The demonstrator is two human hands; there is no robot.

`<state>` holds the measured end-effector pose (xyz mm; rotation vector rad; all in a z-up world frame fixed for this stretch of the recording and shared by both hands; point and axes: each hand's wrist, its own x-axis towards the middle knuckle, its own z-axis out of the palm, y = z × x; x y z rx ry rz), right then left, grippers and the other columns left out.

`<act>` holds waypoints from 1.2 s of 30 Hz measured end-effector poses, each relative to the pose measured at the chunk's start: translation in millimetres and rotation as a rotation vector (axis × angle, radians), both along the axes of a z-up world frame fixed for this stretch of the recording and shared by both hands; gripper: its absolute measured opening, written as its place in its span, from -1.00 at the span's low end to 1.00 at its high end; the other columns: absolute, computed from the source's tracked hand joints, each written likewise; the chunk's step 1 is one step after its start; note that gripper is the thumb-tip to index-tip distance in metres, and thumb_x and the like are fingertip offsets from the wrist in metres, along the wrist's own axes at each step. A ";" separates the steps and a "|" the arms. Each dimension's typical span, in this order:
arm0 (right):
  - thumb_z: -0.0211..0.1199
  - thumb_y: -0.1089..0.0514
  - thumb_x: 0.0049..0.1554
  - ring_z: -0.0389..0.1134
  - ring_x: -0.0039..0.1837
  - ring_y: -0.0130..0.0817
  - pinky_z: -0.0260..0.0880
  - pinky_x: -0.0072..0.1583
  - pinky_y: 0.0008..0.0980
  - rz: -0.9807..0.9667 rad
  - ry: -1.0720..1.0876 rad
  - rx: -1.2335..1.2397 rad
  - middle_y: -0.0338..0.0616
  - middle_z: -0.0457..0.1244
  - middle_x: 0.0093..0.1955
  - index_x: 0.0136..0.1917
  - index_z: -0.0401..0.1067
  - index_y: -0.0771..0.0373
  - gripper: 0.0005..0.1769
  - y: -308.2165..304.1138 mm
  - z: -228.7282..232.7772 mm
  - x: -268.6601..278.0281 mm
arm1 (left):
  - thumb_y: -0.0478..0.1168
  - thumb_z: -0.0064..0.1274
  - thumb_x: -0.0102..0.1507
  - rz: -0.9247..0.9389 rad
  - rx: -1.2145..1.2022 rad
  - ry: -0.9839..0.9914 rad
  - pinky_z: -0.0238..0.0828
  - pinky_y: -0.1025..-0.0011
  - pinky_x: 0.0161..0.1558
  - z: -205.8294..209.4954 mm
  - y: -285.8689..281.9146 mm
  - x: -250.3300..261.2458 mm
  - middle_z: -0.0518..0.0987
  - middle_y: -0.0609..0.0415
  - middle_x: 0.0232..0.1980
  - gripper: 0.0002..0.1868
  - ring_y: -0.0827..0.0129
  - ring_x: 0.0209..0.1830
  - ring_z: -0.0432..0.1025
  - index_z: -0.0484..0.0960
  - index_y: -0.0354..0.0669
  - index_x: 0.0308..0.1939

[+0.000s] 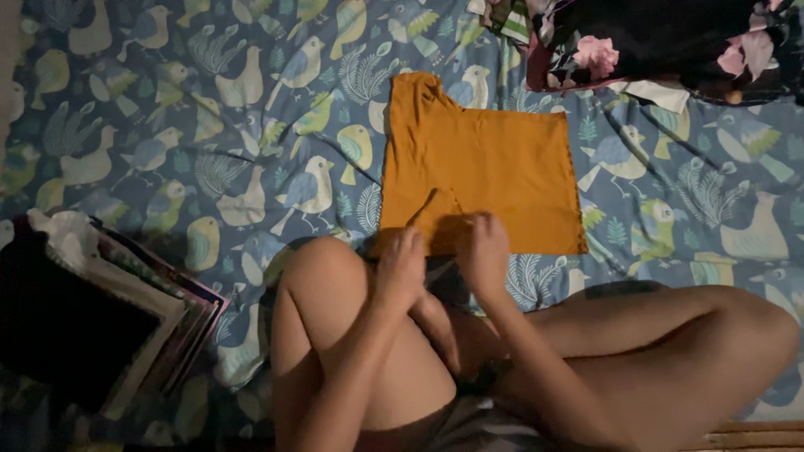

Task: The person folds an orange garment and a black floral top by hand while sitting on a bed, smoothing the fabric and aligning the edges for each item.

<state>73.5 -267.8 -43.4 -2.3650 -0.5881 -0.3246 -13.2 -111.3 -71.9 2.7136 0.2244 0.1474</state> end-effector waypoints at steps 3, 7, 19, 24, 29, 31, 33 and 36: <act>0.20 0.23 0.17 0.28 0.31 0.23 0.30 0.32 0.02 0.287 0.093 0.109 0.20 0.26 0.32 0.36 0.34 0.34 -0.52 33.1 -5.4 -4.0 | -0.08 0.07 0.22 -0.114 0.111 0.121 -0.10 -0.02 0.47 -2.9 -13.4 -8.1 0.15 -0.43 0.50 -0.27 -0.26 0.51 0.02 0.30 -0.48 0.36; 0.08 -0.04 0.29 -0.01 0.62 0.15 -0.16 0.52 0.23 0.615 0.153 -0.021 0.20 0.05 0.61 0.53 0.23 0.27 -0.39 58.9 -34.4 2.8 | 0.05 0.16 0.12 -0.140 -0.103 0.474 -0.30 -0.09 0.53 1.3 -12.0 -10.4 0.06 -0.27 0.59 -0.08 -0.26 0.59 -0.15 0.25 -0.18 0.52; -0.08 -0.21 0.34 -0.18 0.70 -0.01 -0.31 0.56 0.25 0.254 -0.008 -0.418 0.05 -0.15 0.72 0.66 0.04 -0.08 -0.33 17.2 -47.5 78.8 | 0.45 0.30 -0.05 -0.154 -0.003 0.464 -0.36 -0.32 0.46 26.9 -11.2 -4.8 -0.40 -0.61 0.58 0.18 -0.58 0.58 -0.46 0.07 0.53 0.57; -0.07 -0.22 0.34 -0.17 0.71 -0.02 -0.29 0.58 0.25 0.141 -0.031 -0.398 0.06 -0.12 0.72 0.66 0.04 0.07 -0.27 23.9 -48.9 78.1 | 0.40 0.32 -0.06 -0.141 -0.035 0.389 -0.33 -0.34 0.45 18.1 -11.3 -7.3 -0.39 -0.60 0.58 0.14 -0.57 0.57 -0.45 0.18 0.47 0.56; -0.08 -0.34 0.31 -0.03 0.70 -0.15 -0.03 0.66 -0.11 0.484 0.252 -0.092 -0.24 0.05 0.69 0.62 0.14 -0.08 -0.30 37.6 -40.3 39.7 | 0.44 0.28 0.05 -0.186 0.050 0.541 -0.40 -0.36 0.52 6.3 -10.4 -4.6 -0.36 -0.54 0.62 -0.06 -0.54 0.62 -0.46 0.44 0.20 0.41; -0.07 -0.28 0.32 -0.21 0.70 -0.03 -0.37 0.56 0.22 0.665 0.117 -0.266 -0.03 -0.11 0.70 0.64 0.05 0.07 -0.26 45.1 -41.9 26.7 | 0.47 0.26 0.11 -0.224 0.124 0.619 -0.46 -0.40 0.54 5.9 -10.5 -3.8 -0.32 -0.50 0.61 -0.10 -0.55 0.63 -0.47 0.49 0.09 0.38; -0.10 -0.27 0.34 -0.20 0.71 -0.03 -0.35 0.57 0.20 0.610 0.045 -0.291 -0.02 -0.12 0.71 0.65 0.05 0.07 -0.27 48.3 -46.1 33.4 | 0.34 0.36 0.00 -0.172 0.027 0.423 -0.38 -0.37 0.47 7.6 -11.1 -8.0 -0.32 -0.51 0.60 -0.01 -0.55 0.59 -0.45 0.41 0.19 0.44; -0.13 -0.26 0.35 -0.19 0.71 -0.03 -0.32 0.58 0.20 0.516 -0.022 -0.342 -0.01 -0.13 0.71 0.65 0.07 0.02 -0.30 50.3 -51.6 43.6 | 0.28 0.38 -0.03 -0.142 0.001 0.413 -0.35 -0.32 0.48 6.7 -11.5 -8.3 -0.35 -0.56 0.60 -0.04 -0.54 0.59 -0.45 0.40 0.33 0.43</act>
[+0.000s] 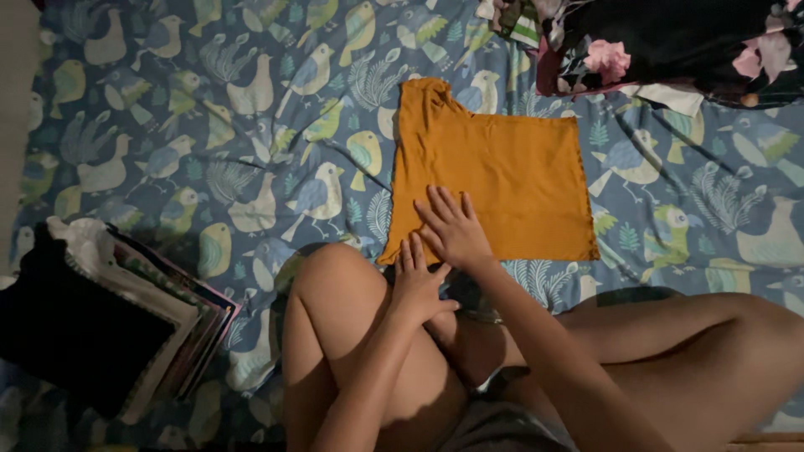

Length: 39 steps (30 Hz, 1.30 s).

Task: The person folds an orange garment and a black floral top by hand while sitting on a bed, smoothing the fabric and aligning the edges for each item.

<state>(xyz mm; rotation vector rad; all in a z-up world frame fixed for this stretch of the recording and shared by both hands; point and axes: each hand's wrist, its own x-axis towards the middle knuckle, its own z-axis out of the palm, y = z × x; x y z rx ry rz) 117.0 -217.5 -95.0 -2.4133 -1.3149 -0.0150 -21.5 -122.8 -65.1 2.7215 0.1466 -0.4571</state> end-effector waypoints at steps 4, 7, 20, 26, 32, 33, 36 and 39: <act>-0.12 -0.27 0.34 -0.17 0.71 -0.03 -0.29 0.57 0.24 -0.094 -0.066 0.018 -0.01 -0.13 0.71 0.65 0.08 -0.02 -0.31 -1.5 2.6 9.8 | 0.24 0.41 -0.05 0.013 -0.001 -0.076 -0.33 -0.34 0.45 -6.6 -1.5 -0.3 -0.33 -0.54 0.60 0.02 -0.54 0.58 -0.43 0.35 0.37 0.48; -0.12 -0.27 0.34 -0.17 0.69 0.00 -0.29 0.56 0.26 -0.110 -0.075 0.050 0.02 -0.14 0.71 0.64 0.08 -0.02 -0.31 -2.0 4.9 8.7 | 0.22 0.42 -0.04 0.013 0.013 -0.050 -0.32 -0.33 0.47 -9.2 -0.2 0.9 -0.34 -0.52 0.61 0.00 -0.53 0.60 -0.42 0.36 0.40 0.46; -0.12 -0.35 0.28 -0.22 0.70 -0.01 -0.31 0.58 0.17 -0.068 -0.009 0.000 0.01 -0.18 0.72 0.66 0.01 -0.07 -0.22 -18.5 2.6 -1.3 | 0.27 0.39 -0.02 0.010 -0.016 0.042 -0.36 -0.31 0.49 3.8 -0.3 2.5 -0.38 -0.55 0.61 -0.04 -0.53 0.60 -0.46 0.39 0.36 0.44; -0.08 -0.32 0.30 -0.25 0.71 -0.04 -0.33 0.57 0.20 -0.122 -0.069 -0.005 -0.02 -0.20 0.73 0.66 0.01 -0.06 -0.24 -16.5 7.4 5.4 | 0.28 0.36 0.01 -0.004 -0.004 0.096 -0.39 -0.30 0.49 15.7 -0.4 6.2 -0.40 -0.55 0.61 -0.01 -0.53 0.60 -0.49 0.30 0.41 0.49; -0.07 -0.32 0.28 -0.24 0.70 -0.05 -0.30 0.56 0.16 -0.057 -0.041 -0.080 -0.01 -0.21 0.72 0.65 0.01 -0.09 -0.24 -22.8 13.1 25.7 | 0.36 0.27 0.07 0.020 -0.028 0.033 -0.33 -0.29 0.47 20.0 -0.2 3.8 -0.32 -0.57 0.60 0.04 -0.52 0.59 -0.38 0.14 0.44 0.57; -0.08 -0.30 0.29 -0.22 0.69 -0.05 -0.29 0.56 0.17 -0.021 -0.072 -0.079 0.00 -0.19 0.71 0.66 0.00 -0.07 -0.25 -27.5 15.8 28.5 | 0.38 0.22 0.11 0.035 -0.038 -0.010 -0.31 -0.27 0.48 18.6 -0.2 5.0 -0.26 -0.57 0.59 0.03 -0.50 0.58 -0.33 0.14 0.33 0.57; -0.07 -0.27 0.30 -0.18 0.69 -0.05 -0.26 0.56 0.16 -0.018 -0.080 -0.059 0.02 -0.16 0.70 0.67 -0.02 0.01 -0.23 -50.8 22.6 24.4 | 0.40 0.02 0.30 0.195 0.028 -0.143 -0.20 -0.20 0.58 9.8 -4.9 12.7 0.02 -0.40 0.58 -0.02 -0.27 0.59 -0.09 0.12 -0.05 0.60; -0.04 -0.24 0.27 -0.14 0.68 -0.04 -0.23 0.56 0.16 -0.058 -0.086 -0.047 0.02 -0.13 0.70 0.65 -0.02 0.09 -0.21 -83.8 22.6 -3.1 | 0.31 -0.06 0.39 0.132 0.085 -0.397 -0.11 -0.06 0.60 0.6 0.7 23.6 0.08 -0.30 0.59 -0.08 -0.12 0.66 -0.10 0.13 -0.34 0.55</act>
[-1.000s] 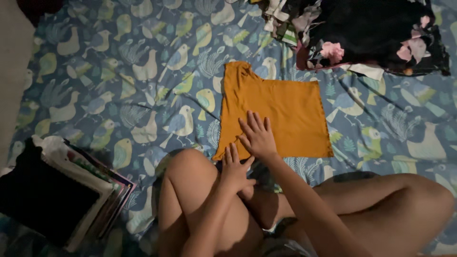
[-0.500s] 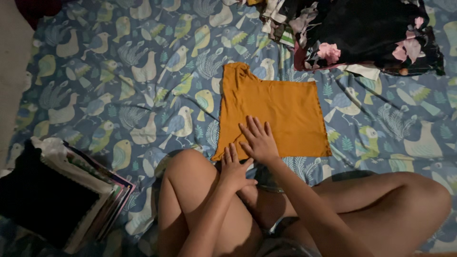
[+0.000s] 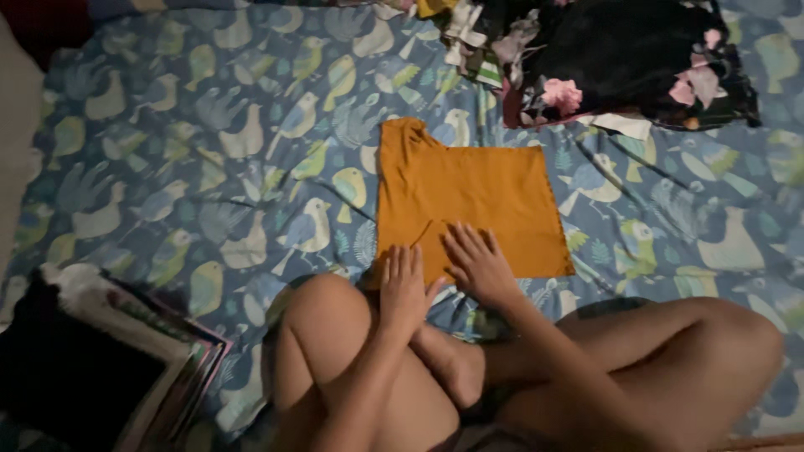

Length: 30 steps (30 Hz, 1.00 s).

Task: The person folds an orange garment and a black floral top by hand while sitting on a bed, smoothing the fabric and aligning the edges for each item.

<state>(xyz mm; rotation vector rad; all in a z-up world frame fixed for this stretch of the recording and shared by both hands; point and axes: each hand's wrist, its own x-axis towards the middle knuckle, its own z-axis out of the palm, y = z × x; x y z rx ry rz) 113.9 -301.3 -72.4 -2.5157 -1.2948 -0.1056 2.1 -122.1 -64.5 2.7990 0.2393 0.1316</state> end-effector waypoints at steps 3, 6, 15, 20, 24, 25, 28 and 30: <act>-0.02 -0.20 0.27 -0.13 0.69 -0.03 -0.24 0.56 0.17 -0.055 -0.009 0.011 0.03 -0.12 0.70 0.65 -0.01 0.10 -0.23 -11.7 -1.0 -6.0 | 0.24 -0.08 0.32 -0.087 -0.136 -0.014 -0.12 0.00 0.52 -9.5 -2.8 20.1 0.00 -0.28 0.66 -0.04 -0.12 0.68 -0.15 0.07 -0.39 0.56; -0.01 -0.18 0.28 -0.13 0.69 -0.02 -0.23 0.57 0.17 -0.107 0.025 0.061 0.04 -0.11 0.70 0.64 0.02 0.09 -0.25 -13.7 0.1 -10.3 | 0.33 -0.08 0.31 -0.034 -0.031 -0.056 -0.20 -0.05 0.52 -21.7 -16.7 30.6 -0.04 -0.31 0.64 0.01 -0.12 0.64 -0.17 0.01 -0.35 0.57; -0.05 -0.13 0.35 -0.22 0.77 -0.05 -0.26 0.55 0.32 -0.624 0.022 -0.393 -0.16 -0.11 0.73 0.56 0.16 -0.04 -0.45 -77.7 -21.3 42.5 | 0.38 -0.23 0.35 -0.054 0.067 0.104 -0.41 -0.06 0.49 -43.4 -13.1 35.8 -0.22 -0.19 0.67 0.00 -0.05 0.64 -0.33 -0.16 -0.20 0.62; -0.11 -0.18 0.36 -0.24 0.71 0.12 -0.38 0.55 0.38 -0.862 0.037 0.126 0.22 -0.19 0.71 0.67 0.07 0.09 -0.30 -104.8 -53.7 65.1 | 0.38 -0.21 0.34 -0.024 0.051 0.173 -0.45 -0.01 0.56 -35.8 -15.9 32.8 -0.26 -0.15 0.70 0.02 0.01 0.69 -0.36 -0.20 -0.15 0.63; -0.13 -0.20 0.36 -0.22 0.72 0.04 -0.41 0.55 0.39 -0.777 -0.075 -0.023 0.19 -0.19 0.73 0.68 0.03 0.07 -0.29 -88.5 -57.5 51.1 | 0.36 -0.17 0.32 -0.019 0.028 0.195 -0.45 -0.02 0.54 -30.1 -16.1 35.0 -0.26 -0.16 0.69 0.03 0.02 0.68 -0.36 -0.20 -0.16 0.62; -0.13 -0.20 0.36 -0.22 0.72 0.04 -0.41 0.55 0.39 -0.775 -0.077 -0.027 0.19 -0.19 0.73 0.68 0.03 0.07 -0.29 -83.1 -57.1 42.7 | 0.36 -0.17 0.32 -0.018 0.023 0.195 -0.45 -0.02 0.54 -29.6 -16.9 34.9 -0.26 -0.16 0.69 0.03 0.02 0.68 -0.36 -0.20 -0.16 0.62; -0.14 -0.21 0.38 -0.20 0.73 0.05 -0.36 0.59 0.34 -0.680 -0.029 0.113 0.19 -0.18 0.75 0.67 0.06 0.00 -0.33 -75.4 -53.4 30.5 | 0.34 -0.13 0.32 -0.019 0.034 0.175 -0.42 -0.03 0.54 -24.9 -16.9 35.3 -0.24 -0.18 0.68 0.03 0.01 0.68 -0.34 -0.18 -0.18 0.62; -0.08 -0.20 0.33 -0.16 0.70 0.07 -0.34 0.55 0.36 -0.796 -0.049 0.032 0.21 -0.17 0.71 0.67 0.08 0.05 -0.28 -80.3 -52.0 39.9 | 0.29 -0.05 0.31 -0.010 0.000 0.214 -0.42 -0.03 0.56 -21.2 -17.7 34.8 -0.26 -0.16 0.69 0.05 0.02 0.69 -0.36 -0.21 -0.17 0.62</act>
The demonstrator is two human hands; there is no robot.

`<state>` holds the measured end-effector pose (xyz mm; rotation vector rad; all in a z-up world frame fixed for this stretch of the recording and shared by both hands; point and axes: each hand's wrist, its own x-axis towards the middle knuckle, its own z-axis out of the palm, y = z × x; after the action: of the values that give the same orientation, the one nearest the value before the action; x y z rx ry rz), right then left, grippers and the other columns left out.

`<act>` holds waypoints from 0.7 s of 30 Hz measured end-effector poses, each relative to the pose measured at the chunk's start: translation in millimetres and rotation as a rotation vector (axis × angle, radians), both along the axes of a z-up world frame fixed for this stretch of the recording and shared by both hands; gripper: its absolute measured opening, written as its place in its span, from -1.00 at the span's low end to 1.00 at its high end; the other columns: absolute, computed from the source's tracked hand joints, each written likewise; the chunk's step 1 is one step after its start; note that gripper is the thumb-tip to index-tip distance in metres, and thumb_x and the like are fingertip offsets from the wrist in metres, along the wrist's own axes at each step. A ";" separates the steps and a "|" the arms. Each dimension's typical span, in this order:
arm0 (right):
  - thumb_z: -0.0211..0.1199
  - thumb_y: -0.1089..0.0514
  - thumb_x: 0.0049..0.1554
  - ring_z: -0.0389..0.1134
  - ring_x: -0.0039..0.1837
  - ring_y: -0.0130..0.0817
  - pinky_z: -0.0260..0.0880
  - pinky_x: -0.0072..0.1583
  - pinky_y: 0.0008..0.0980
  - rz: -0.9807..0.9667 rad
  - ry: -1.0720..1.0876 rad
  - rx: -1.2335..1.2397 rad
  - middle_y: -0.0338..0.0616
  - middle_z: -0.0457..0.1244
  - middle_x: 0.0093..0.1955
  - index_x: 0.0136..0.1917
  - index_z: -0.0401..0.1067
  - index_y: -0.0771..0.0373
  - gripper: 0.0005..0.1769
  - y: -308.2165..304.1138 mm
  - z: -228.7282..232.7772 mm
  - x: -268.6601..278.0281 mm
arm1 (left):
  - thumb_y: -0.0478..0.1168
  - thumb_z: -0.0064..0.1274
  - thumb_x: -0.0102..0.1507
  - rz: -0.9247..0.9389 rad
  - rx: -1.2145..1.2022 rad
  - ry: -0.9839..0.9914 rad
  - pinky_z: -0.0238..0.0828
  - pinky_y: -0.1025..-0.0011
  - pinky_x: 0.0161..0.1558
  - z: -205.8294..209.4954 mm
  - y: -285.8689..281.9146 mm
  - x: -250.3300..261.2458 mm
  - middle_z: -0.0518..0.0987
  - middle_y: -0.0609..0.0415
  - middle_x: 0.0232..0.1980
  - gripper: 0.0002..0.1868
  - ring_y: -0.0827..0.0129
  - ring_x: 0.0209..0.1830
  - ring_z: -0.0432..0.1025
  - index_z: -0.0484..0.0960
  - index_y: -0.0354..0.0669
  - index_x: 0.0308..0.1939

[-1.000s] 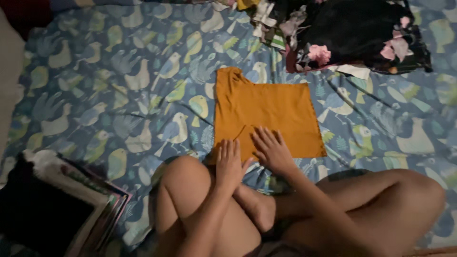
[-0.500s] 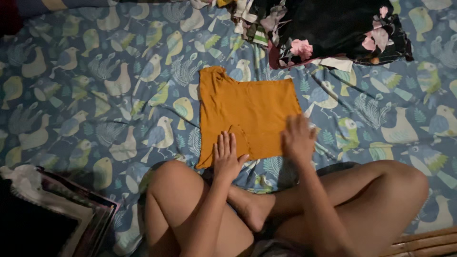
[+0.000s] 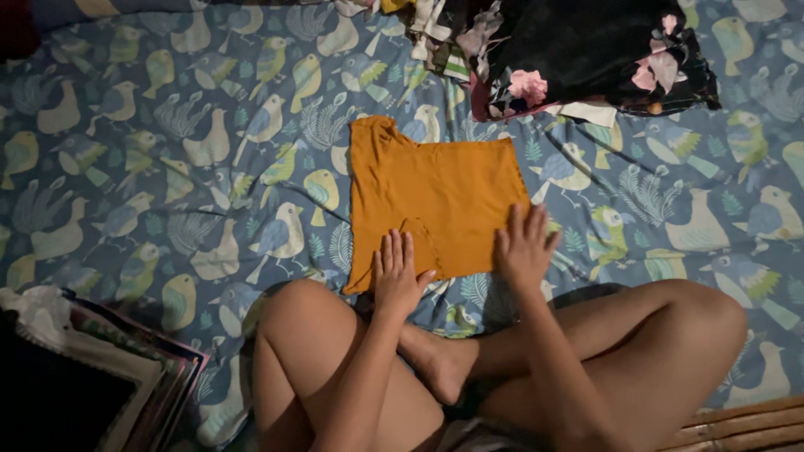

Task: The person folds an orange garment and a black floral top by hand while sitting on a bed, smoothing the fabric and aligning the edges for each item.

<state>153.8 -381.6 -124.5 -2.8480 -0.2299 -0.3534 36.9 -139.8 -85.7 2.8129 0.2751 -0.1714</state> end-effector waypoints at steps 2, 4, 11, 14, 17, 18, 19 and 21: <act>-0.06 -0.19 0.35 -0.17 0.70 0.10 -0.33 0.54 0.36 -0.045 0.007 0.016 0.21 -0.16 0.70 0.67 0.09 0.05 -0.30 -8.8 1.1 8.2 | 0.23 0.01 0.28 -0.001 -0.054 -0.035 -0.39 -0.05 0.53 2.5 3.4 0.7 -0.18 -0.21 0.66 0.02 -0.02 0.66 -0.29 -0.12 -0.20 0.60; -0.03 -0.18 0.36 -0.17 0.70 0.14 -0.31 0.53 0.35 -0.093 0.011 0.028 0.21 -0.15 0.70 0.66 0.09 0.04 -0.32 -9.6 3.8 10.7 | 0.17 0.08 0.25 -0.004 -0.113 -0.073 -0.35 -0.07 0.51 3.1 9.0 5.1 -0.10 -0.25 0.64 0.00 -0.07 0.64 -0.22 -0.04 -0.22 0.58; -0.01 -0.13 0.32 -0.14 0.72 0.01 -0.28 0.60 0.25 0.182 0.017 0.082 0.09 -0.11 0.71 0.64 0.09 0.10 -0.31 28.4 27.9 -20.6 | -0.22 0.11 0.22 0.305 -0.125 -0.567 0.38 0.01 0.03 -13.3 81.5 31.5 0.61 -0.26 -0.06 -0.74 -0.16 -0.03 0.46 0.63 -0.27 -0.05; -0.03 -0.14 0.33 -0.14 0.71 0.01 -0.26 0.59 0.20 0.311 0.020 0.104 0.09 -0.12 0.71 0.64 0.08 0.13 -0.31 39.5 36.0 -27.1 | -0.23 0.11 0.30 0.446 -0.344 -0.567 0.42 0.07 -0.02 -33.1 118.4 47.1 0.63 -0.25 -0.12 -0.80 -0.16 -0.06 0.49 0.62 -0.30 -0.07; -0.04 -0.15 0.32 -0.14 0.70 -0.01 -0.25 0.57 0.19 0.287 0.054 0.043 0.06 -0.12 0.71 0.64 0.07 0.13 -0.30 42.3 41.5 -25.9 | -0.19 0.17 0.24 0.556 -0.455 -0.543 0.48 0.16 -0.10 -54.0 141.0 66.4 0.65 -0.22 -0.20 -0.71 -0.04 -0.17 0.57 0.60 -0.32 -0.07; -0.04 -0.16 0.30 -0.15 0.70 -0.02 -0.25 0.57 0.19 0.286 0.050 0.029 0.06 -0.12 0.70 0.63 0.08 0.13 -0.29 43.3 43.1 -23.8 | -0.19 0.17 0.24 0.561 -0.460 -0.547 0.48 0.16 -0.10 -59.0 142.2 73.8 0.65 -0.22 -0.20 -0.71 -0.04 -0.17 0.57 0.60 -0.32 -0.07; -0.04 -0.16 0.30 -0.15 0.70 -0.02 -0.25 0.57 0.19 0.290 0.047 0.023 0.06 -0.12 0.70 0.63 0.08 0.13 -0.29 44.6 44.7 -22.6 | -0.19 0.15 0.26 0.522 -0.573 -0.603 0.49 0.19 -0.11 -61.6 143.1 80.6 0.66 -0.20 -0.21 -0.72 -0.02 -0.19 0.58 0.58 -0.33 -0.06; -0.04 -0.13 0.30 -0.15 0.69 0.03 -0.25 0.55 0.18 0.289 0.056 0.013 0.11 -0.12 0.70 0.62 0.08 0.14 -0.30 46.4 47.8 -25.2 | -0.19 0.12 0.27 0.489 -0.687 -0.656 0.49 0.21 -0.13 -60.1 144.0 89.1 0.66 -0.18 -0.22 -0.72 0.01 -0.21 0.59 0.55 -0.33 -0.04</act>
<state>128.6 -335.2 -76.7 -2.7532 -0.6154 -0.2134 125.9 4.2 -145.8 1.9130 0.5890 0.6294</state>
